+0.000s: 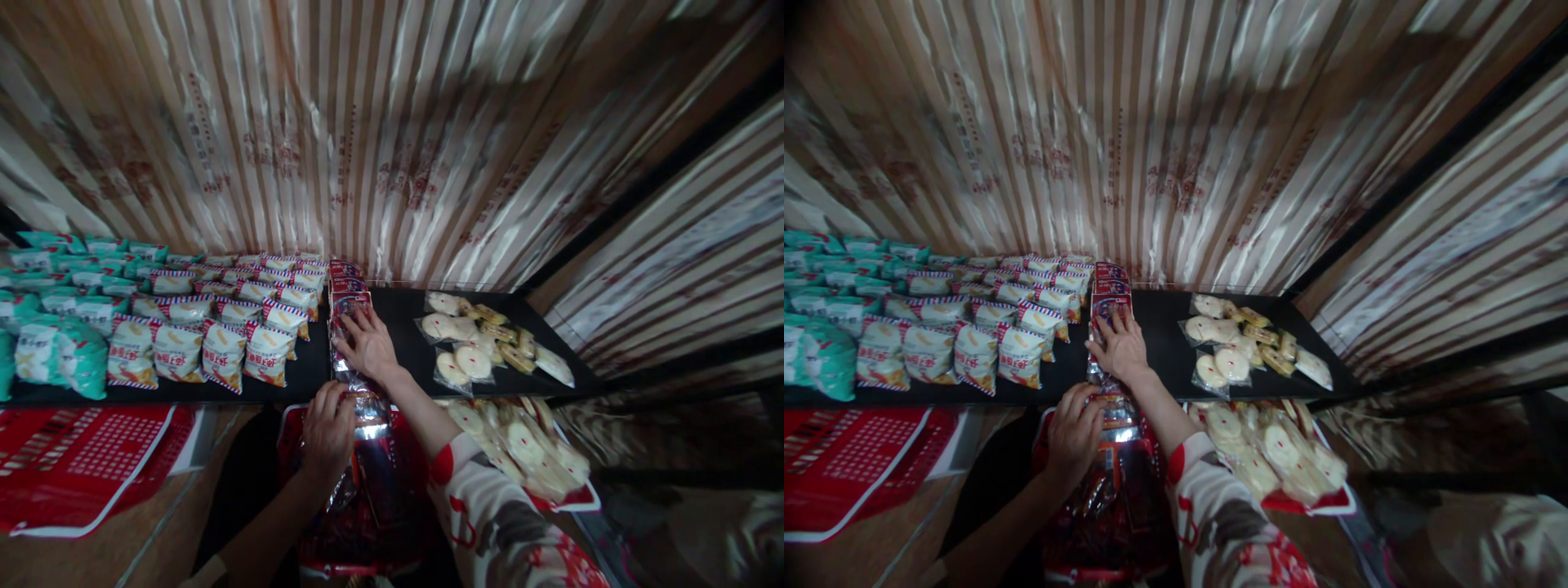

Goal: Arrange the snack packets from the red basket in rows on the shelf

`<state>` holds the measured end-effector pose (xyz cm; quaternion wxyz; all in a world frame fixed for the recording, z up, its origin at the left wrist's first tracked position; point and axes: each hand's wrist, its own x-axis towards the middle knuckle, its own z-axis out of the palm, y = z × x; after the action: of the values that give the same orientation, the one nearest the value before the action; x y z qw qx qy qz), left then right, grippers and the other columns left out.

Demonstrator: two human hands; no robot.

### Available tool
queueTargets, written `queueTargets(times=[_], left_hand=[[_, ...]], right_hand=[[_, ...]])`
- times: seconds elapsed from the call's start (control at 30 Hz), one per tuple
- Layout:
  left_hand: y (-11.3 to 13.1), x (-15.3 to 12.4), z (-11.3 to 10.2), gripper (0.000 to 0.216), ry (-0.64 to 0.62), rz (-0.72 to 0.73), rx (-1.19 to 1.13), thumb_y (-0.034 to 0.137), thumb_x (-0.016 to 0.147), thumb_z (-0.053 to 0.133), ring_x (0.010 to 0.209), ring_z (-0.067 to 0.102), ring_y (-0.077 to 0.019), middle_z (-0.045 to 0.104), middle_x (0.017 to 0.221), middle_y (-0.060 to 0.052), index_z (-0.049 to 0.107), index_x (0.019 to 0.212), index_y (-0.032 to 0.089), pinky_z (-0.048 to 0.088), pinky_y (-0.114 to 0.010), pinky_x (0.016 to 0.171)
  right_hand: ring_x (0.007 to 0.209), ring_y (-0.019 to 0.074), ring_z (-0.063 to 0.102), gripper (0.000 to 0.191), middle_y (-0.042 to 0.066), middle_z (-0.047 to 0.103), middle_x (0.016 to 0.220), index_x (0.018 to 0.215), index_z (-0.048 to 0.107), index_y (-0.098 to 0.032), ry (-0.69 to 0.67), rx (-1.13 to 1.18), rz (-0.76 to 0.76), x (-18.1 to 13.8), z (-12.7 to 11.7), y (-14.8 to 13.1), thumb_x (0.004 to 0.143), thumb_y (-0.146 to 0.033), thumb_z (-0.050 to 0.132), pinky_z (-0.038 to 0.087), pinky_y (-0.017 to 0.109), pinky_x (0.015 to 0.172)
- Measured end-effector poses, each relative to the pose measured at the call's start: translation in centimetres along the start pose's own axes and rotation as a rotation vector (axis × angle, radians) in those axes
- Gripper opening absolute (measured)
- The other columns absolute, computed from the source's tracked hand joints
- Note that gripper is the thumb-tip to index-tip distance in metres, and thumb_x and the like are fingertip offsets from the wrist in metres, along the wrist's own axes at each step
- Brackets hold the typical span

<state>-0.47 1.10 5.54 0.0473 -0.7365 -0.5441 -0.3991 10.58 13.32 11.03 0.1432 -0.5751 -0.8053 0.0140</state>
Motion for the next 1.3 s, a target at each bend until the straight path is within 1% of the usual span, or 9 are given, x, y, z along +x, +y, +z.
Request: queueTargets(times=[0.17,0.3,0.5,0.63,0.73,0.87,1.07,1.2,1.3], left_hand=[[-0.2,-0.3,0.2,0.018,-0.019,0.022,-0.014,0.012,0.085,0.047,0.104,0.056,-0.0221,0.065,0.102,-0.005,0.064,0.089,0.02,0.05,-0.037,0.085],[-0.3,-0.5,0.3,0.018,-0.011,0.026,-0.013,0.011,0.085,0.048,0.106,0.056,-0.022,0.066,0.102,-0.005,0.064,0.086,0.02,0.051,-0.037,0.085],[-0.2,-0.6,-0.1,0.018,-0.041,0.079,-0.019,0.012,0.086,0.047,0.107,0.057,-0.0232,0.066,0.102,-0.005,0.064,0.085,0.019,0.052,-0.039,0.087],[-0.1,-0.9,-0.3,0.02,-0.057,0.114,-0.033,0.014,0.088,0.044,0.109,0.057,-0.0218,0.068,0.102,-0.005,0.064,0.09,0.018,0.052,-0.038,0.088],[-0.1,-0.9,-0.3,0.022,-0.04,0.126,-0.03,0.014,0.09,0.043,0.109,0.059,-0.0204,0.068,0.102,-0.005,0.064,0.089,0.018,0.052,-0.036,0.09],[-0.1,-0.9,-0.2,0.024,-0.015,0.16,-0.028,0.015,0.091,0.04,0.107,0.061,-0.0192,0.069,0.102,-0.006,0.064,0.09,0.017,0.053,-0.034,0.089],[-0.1,-0.9,-0.1,0.022,-0.029,0.156,-0.052,0.014,0.089,0.043,0.107,0.061,-0.0194,0.069,0.104,-0.006,0.065,0.091,0.017,0.052,-0.034,0.091],[-0.1,-0.8,-0.1,0.02,-0.025,0.143,-0.046,0.013,0.088,0.046,0.105,0.062,-0.0194,0.07,0.102,-0.005,0.065,0.089,0.017,0.051,-0.034,0.091],[-0.2,-0.9,-0.2,0.017,-0.051,0.149,-0.055,0.014,0.088,0.047,0.106,0.061,-0.0201,0.069,0.104,-0.006,0.064,0.09,0.017,0.05,-0.035,0.092]], right_hand=[[0.14,0.03,0.017,0.062,0.009,0.036,0.147,0.137,0.043,-0.025,-0.097,-0.008,0.035,0.6,0.6,0.2,0.085,-0.059,0.043,0.025,0.046,0.107],[0.139,0.0298,0.02,0.061,0.01,0.035,0.148,0.138,0.042,-0.025,-0.101,-0.004,0.055,0.8,0.4,0.4,0.086,-0.058,0.043,0.023,0.045,0.108],[0.138,0.0302,0.021,0.06,0.009,0.037,0.147,0.137,0.043,-0.024,-0.114,0.018,0.03,1.2,0.2,0.4,0.086,-0.056,0.044,0.021,0.046,0.109],[0.139,0.0273,0.022,0.06,0.01,0.034,0.148,0.137,0.043,-0.022,-0.122,0.042,-0.001,1.4,0.5,0.5,0.087,-0.055,0.044,0.02,0.043,0.11],[0.139,0.0259,0.022,0.06,0.01,0.032,0.149,0.137,0.043,-0.022,-0.132,0.061,-0.022,1.5,0.8,0.6,0.086,-0.055,0.045,0.019,0.042,0.111],[0.139,0.0279,0.02,0.061,0.009,0.032,0.149,0.137,0.043,-0.025,-0.157,0.068,-0.02,1.4,0.9,0.8,0.085,-0.057,0.046,0.021,0.045,0.109],[0.14,0.0307,0.015,0.062,0.006,0.028,0.151,0.139,0.038,-0.032,-0.208,0.02,0.04,1.3,0.6,0.7,0.084,-0.06,0.046,0.02,0.05,0.108],[0.14,0.0327,0.015,0.062,0.008,0.027,0.151,0.139,0.038,-0.032,-0.209,0.032,0.092,1.4,0.4,0.4,0.084,-0.059,0.045,0.02,0.05,0.107],[0.139,0.0336,0.014,0.062,0.007,0.026,0.152,0.139,0.039,-0.032,-0.214,0.029,0.088,1.5,0.3,0.2,0.083,-0.059,0.046,0.019,0.051,0.107]])
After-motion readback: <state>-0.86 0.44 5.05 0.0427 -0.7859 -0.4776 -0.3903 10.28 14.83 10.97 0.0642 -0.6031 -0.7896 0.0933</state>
